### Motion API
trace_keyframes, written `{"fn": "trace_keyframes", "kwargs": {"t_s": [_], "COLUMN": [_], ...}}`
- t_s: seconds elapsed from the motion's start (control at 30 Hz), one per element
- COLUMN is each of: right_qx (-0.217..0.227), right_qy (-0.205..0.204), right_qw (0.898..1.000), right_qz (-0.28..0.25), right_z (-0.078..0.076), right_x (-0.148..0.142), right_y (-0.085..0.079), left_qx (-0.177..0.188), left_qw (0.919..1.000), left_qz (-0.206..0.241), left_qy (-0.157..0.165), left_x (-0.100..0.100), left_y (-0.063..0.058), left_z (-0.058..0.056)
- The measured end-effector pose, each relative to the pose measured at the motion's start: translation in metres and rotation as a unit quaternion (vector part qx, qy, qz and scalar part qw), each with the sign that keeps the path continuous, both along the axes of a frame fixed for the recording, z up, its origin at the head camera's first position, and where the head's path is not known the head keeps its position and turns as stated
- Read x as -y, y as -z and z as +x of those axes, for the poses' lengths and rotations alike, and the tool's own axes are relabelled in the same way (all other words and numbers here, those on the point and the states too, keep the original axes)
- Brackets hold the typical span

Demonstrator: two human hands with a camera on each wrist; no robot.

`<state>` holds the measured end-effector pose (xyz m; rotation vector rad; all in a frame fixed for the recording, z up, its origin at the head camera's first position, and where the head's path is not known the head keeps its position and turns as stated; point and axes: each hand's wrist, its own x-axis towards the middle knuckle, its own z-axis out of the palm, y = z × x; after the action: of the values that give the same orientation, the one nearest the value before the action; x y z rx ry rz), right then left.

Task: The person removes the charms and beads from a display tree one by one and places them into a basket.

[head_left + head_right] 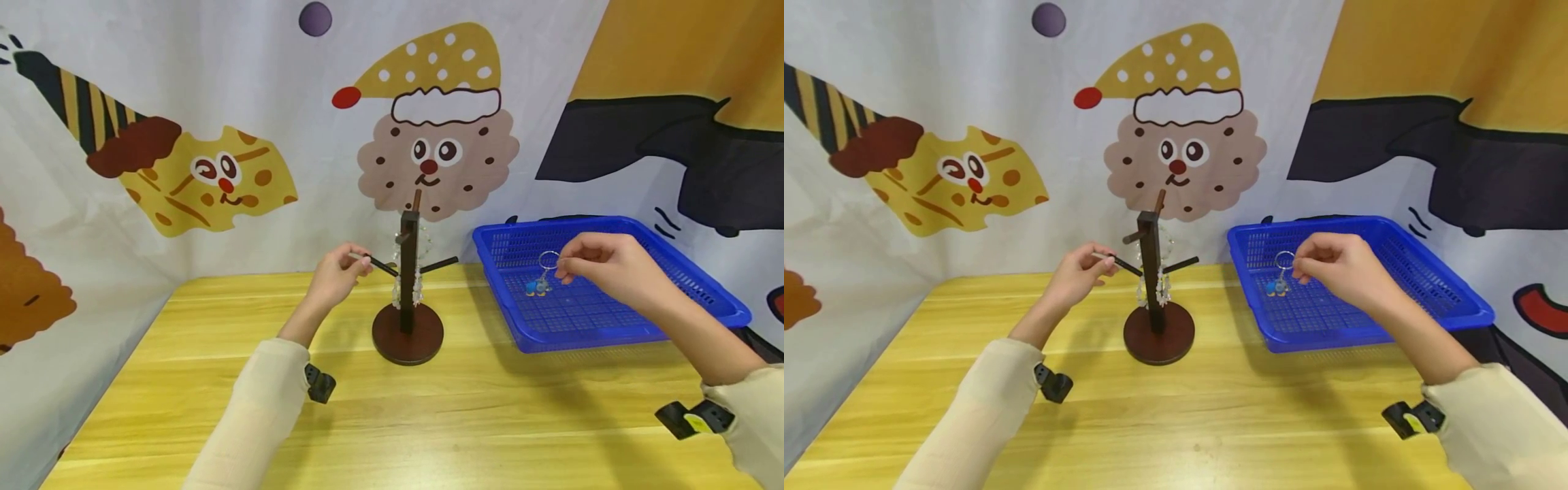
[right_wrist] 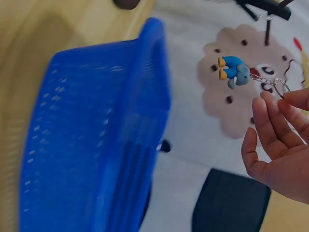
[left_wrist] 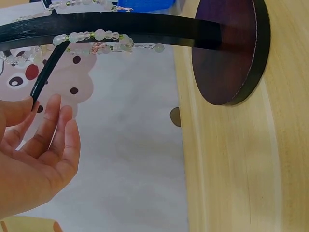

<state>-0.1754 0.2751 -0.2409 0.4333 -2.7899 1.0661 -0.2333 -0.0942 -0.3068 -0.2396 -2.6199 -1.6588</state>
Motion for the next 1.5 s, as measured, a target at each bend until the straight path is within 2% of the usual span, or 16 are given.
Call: {"fn": "trace_keyframes", "kwargs": {"t_s": [0.13,0.43,0.77,1.03,1.3,1.5], "right_qx": [-0.007,0.003,0.021,0.038,0.041,0.033], "right_qy": [-0.022,-0.016,-0.024,-0.029,-0.03,-0.06], "right_qw": [1.0,1.0,0.999,0.998,0.998,0.997], "right_qz": [0.003,0.024,0.025,0.031,0.034,0.023], "right_z": [0.0,0.002,0.003,0.0,-0.008,-0.012], "right_x": [-0.015,-0.031,-0.032,-0.034,-0.018,0.008], "right_y": [0.019,0.06,0.073,0.067,0.039,0.021], "left_qx": [0.0,0.001,0.002,0.004,0.011,0.01], "left_qw": [0.9999,0.9998,0.9997,0.9998,0.9998,0.9998], "left_qz": [0.011,0.017,0.022,0.017,0.015,0.013], "left_qy": [0.002,0.006,0.008,0.006,0.009,0.01], "left_x": [0.0,-0.001,0.0,-0.001,0.0,0.0], "left_y": [0.0,0.001,0.002,0.001,0.001,0.001], "left_z": [0.001,0.0,0.0,0.001,0.0,-0.001]}}
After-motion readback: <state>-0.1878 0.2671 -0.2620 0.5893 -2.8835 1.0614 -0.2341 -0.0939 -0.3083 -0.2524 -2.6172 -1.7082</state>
